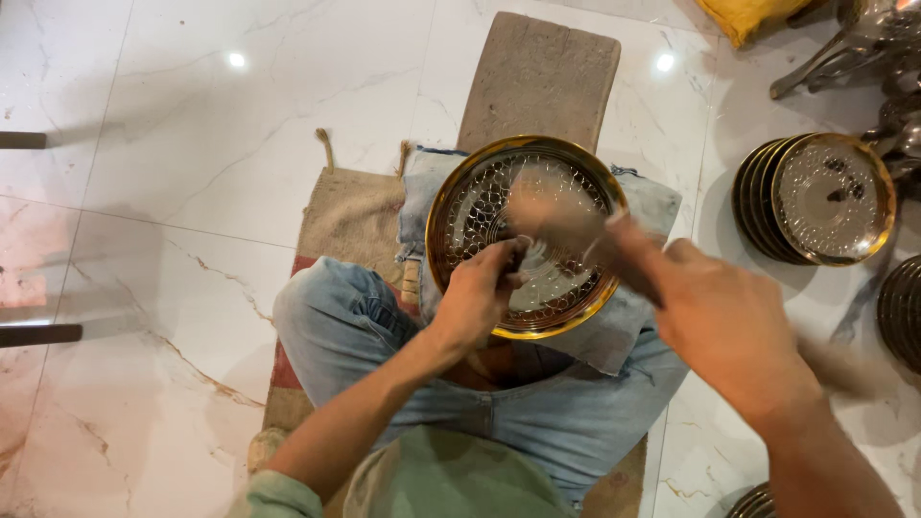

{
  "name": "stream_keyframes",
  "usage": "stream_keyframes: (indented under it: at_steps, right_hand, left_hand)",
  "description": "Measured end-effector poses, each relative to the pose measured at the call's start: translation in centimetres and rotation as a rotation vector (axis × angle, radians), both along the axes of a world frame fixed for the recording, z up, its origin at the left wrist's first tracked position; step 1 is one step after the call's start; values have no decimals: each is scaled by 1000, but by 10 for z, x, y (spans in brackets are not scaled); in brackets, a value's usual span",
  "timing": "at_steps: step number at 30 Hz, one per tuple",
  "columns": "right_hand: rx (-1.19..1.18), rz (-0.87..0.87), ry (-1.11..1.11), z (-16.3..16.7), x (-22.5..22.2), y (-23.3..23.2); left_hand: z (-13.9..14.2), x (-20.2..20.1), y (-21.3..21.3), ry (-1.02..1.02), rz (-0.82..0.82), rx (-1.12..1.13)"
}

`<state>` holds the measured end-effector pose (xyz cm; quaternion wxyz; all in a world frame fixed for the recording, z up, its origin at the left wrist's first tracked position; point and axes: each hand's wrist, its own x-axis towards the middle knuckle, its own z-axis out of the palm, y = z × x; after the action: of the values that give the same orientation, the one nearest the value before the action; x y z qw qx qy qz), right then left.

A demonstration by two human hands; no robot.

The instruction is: The person sits cross-legged on the floor with a brass plate resting on a cloth pad on their lap. They hold a small punch against the plate's surface with one hand and strike it repeatedly with a wooden mallet held in the other hand, working around the embossed pattern, briefly wipes the plate with a cloth, then resumes hammering.

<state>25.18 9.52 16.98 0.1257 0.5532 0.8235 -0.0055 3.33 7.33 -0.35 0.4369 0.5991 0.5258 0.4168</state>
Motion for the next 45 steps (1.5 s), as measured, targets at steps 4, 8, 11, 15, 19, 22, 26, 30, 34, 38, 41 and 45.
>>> stream_keyframes:
  at_steps: [4,8,11,15,19,22,26,30,34,38,41,45]
  right_hand:
    - [11,-18,46,12,-19,10]
    - [50,191,-140,7,-22,12]
    - [94,174,-124,0,-24,15]
    - [151,213,-66,1,-29,23]
    - [81,200,724,11,-39,34]
    - [68,377,-98,19,-42,35]
    - [-94,241,-117,22,-36,31]
    - [-52,174,-10,16,-20,26]
    - [-14,135,-174,4,8,13]
    - [-51,-229,276,-27,35,-2]
    - [-60,-293,115,-47,58,-23]
    - [12,-409,386,-77,70,-53]
  left_hand:
    - [2,11,-19,79,200,48]
    - [2,21,-28,-36,379,-2]
    - [-2,25,-30,-23,423,14]
    - [-6,28,-29,38,438,62]
    - [-6,29,-27,8,456,-72]
    - [-4,30,-26,16,442,-20]
    - [0,28,-23,27,365,53]
    - [2,23,-17,-16,250,32]
    - [-2,16,-6,62,48,103]
    - [-8,12,11,62,-207,63]
    - [-9,6,24,123,-389,88]
    - [-3,9,33,257,-486,214]
